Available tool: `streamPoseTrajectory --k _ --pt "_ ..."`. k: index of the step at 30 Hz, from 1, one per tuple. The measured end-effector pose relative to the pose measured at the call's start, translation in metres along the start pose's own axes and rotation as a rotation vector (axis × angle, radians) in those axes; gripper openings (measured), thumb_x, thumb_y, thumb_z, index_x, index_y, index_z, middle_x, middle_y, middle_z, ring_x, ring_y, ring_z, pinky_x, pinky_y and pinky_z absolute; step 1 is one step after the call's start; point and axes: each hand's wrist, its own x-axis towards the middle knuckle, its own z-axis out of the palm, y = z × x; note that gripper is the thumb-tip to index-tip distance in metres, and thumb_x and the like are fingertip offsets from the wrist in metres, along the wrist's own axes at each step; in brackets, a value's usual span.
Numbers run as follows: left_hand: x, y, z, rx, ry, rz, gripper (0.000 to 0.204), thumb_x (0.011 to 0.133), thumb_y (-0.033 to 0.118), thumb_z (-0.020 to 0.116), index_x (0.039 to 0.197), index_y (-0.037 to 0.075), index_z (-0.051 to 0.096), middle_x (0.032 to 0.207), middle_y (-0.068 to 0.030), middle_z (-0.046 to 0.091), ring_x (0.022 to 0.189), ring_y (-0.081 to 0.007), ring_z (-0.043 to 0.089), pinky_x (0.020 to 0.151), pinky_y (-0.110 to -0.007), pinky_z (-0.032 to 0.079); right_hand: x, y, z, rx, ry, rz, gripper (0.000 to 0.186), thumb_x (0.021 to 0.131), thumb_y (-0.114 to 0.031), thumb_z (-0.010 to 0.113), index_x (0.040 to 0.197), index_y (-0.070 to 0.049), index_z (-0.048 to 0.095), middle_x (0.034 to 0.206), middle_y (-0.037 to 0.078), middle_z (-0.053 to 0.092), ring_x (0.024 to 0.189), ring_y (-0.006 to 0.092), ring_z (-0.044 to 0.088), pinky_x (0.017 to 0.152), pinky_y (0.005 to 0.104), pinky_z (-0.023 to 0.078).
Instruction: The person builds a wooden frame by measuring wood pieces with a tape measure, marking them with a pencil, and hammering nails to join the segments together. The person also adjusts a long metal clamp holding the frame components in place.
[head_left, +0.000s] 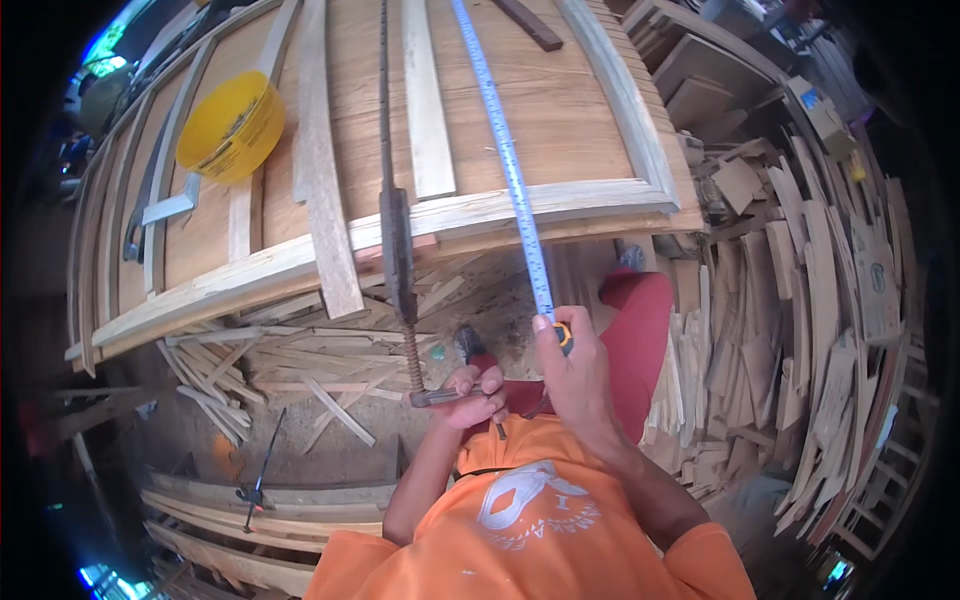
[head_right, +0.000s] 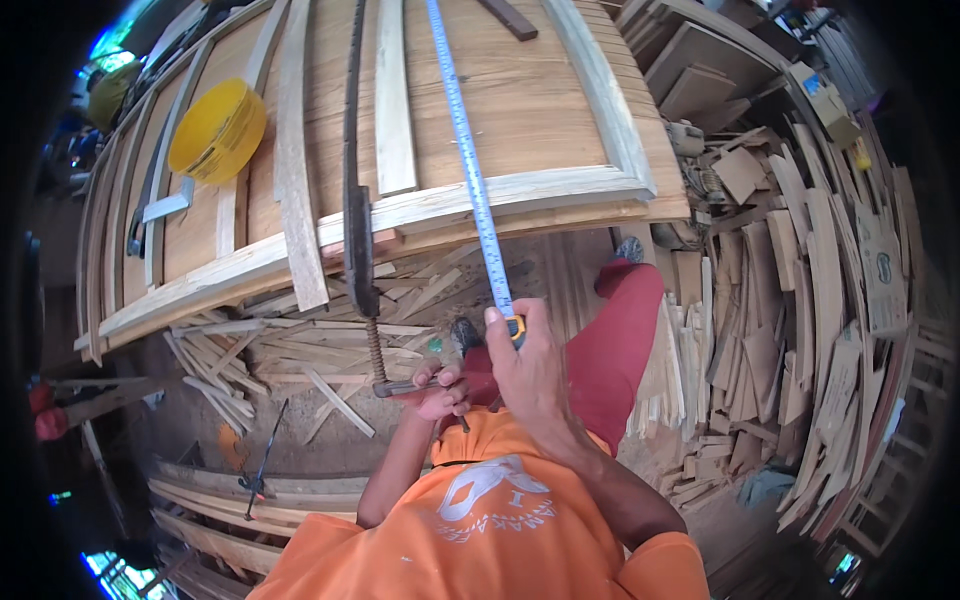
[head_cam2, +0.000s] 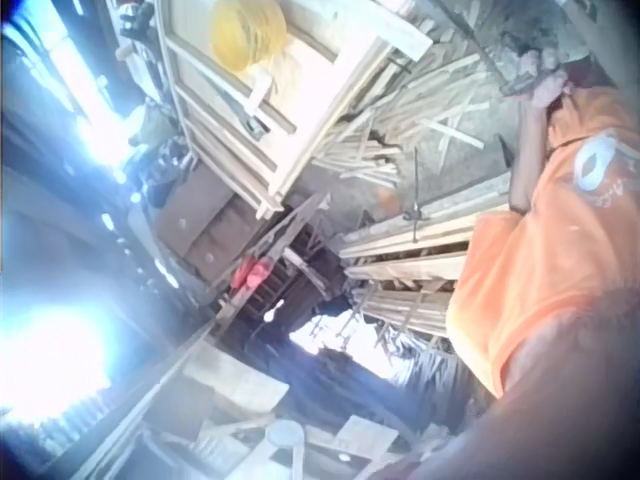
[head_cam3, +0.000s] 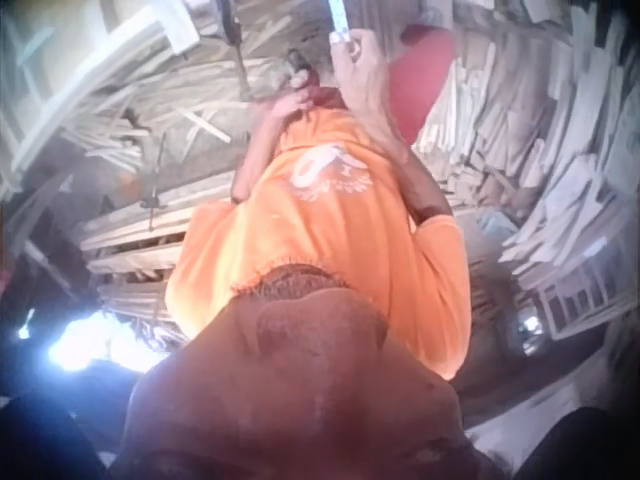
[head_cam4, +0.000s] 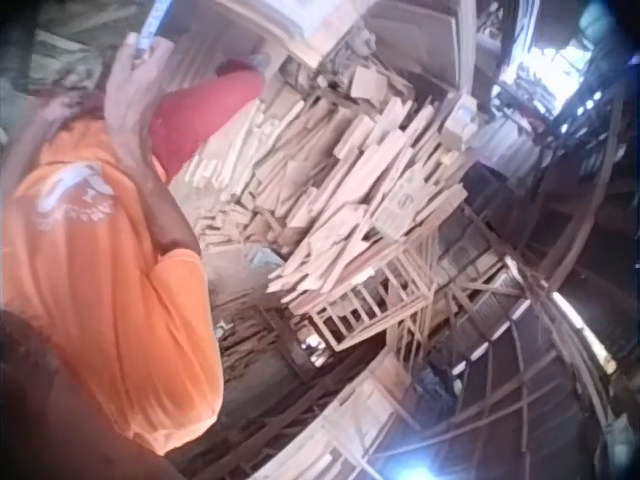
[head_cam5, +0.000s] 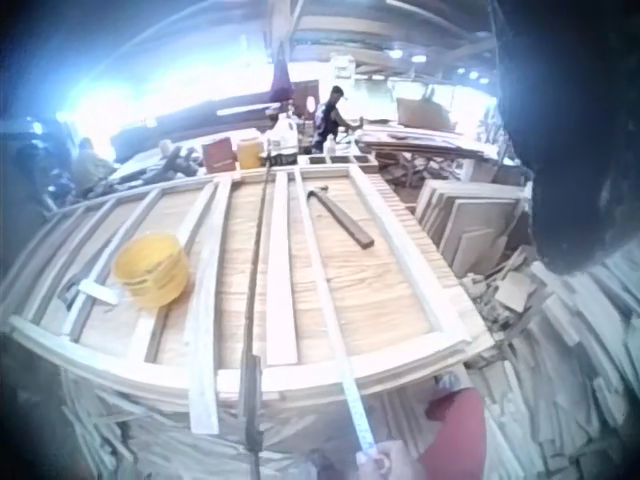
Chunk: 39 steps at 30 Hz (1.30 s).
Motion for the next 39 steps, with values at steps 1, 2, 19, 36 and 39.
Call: streamPoseTrajectory --k 1,2,19,36,39 --pt "0.004 0.000 -0.001 -0.033 -0.026 -0.022 0.073 0.072 0.063 0.092 0.123 0.015 0.072 0.133 -0.0071 0.053 0.118 -0.0266 0.057 0.099 -0.047 0.050 0.000 0.000 0.001 0.009 -0.010 0.039 0.034 0.106 -0.032 0.064 0.111 0.001 0.058 0.080 0.018 0.066 0.072 0.0314 0.066 0.067 0.0460 0.050" --pt "0.006 -0.001 0.001 -0.084 -0.038 -0.031 0.069 0.071 0.061 0.092 0.119 0.015 0.073 0.132 -0.0069 0.053 0.116 -0.0267 0.058 0.098 -0.046 0.050 0.001 -0.001 0.000 0.018 -0.024 0.077 0.034 0.106 -0.032 0.064 0.111 0.001 0.059 0.079 0.017 0.066 0.071 0.0292 0.065 0.066 0.0449 0.050" --pt "0.004 0.004 -0.003 -0.011 -0.007 -0.090 0.050 0.087 0.039 0.087 0.125 0.009 0.074 0.129 -0.0074 0.057 0.112 -0.0277 0.060 0.097 -0.049 0.054 0.003 0.000 0.000 -0.037 0.000 -0.038 0.033 0.106 -0.032 0.063 0.110 0.001 0.058 0.073 0.012 0.063 0.067 0.0249 0.063 0.066 0.0427 0.049" --pt "0.018 0.002 0.013 -0.053 0.067 -0.059 0.045 0.089 0.030 0.086 0.122 0.002 0.074 0.124 -0.0113 0.057 0.106 -0.0308 0.064 0.093 -0.051 0.059 0.001 0.005 -0.001 -0.024 0.016 0.000 0.034 0.107 -0.032 0.062 0.110 0.001 0.060 0.072 0.008 0.062 0.064 0.0179 0.061 0.059 0.0380 0.048" --pt "0.018 0.003 0.014 -0.043 0.043 -0.053 0.046 0.088 0.031 0.087 0.122 0.002 0.074 0.125 -0.0105 0.057 0.107 -0.0303 0.064 0.095 -0.050 0.058 0.001 0.006 0.001 -0.005 0.022 -0.021 0.035 0.107 -0.033 0.063 0.111 0.002 0.061 0.074 0.010 0.062 0.065 0.0203 0.061 0.062 0.0394 0.049"
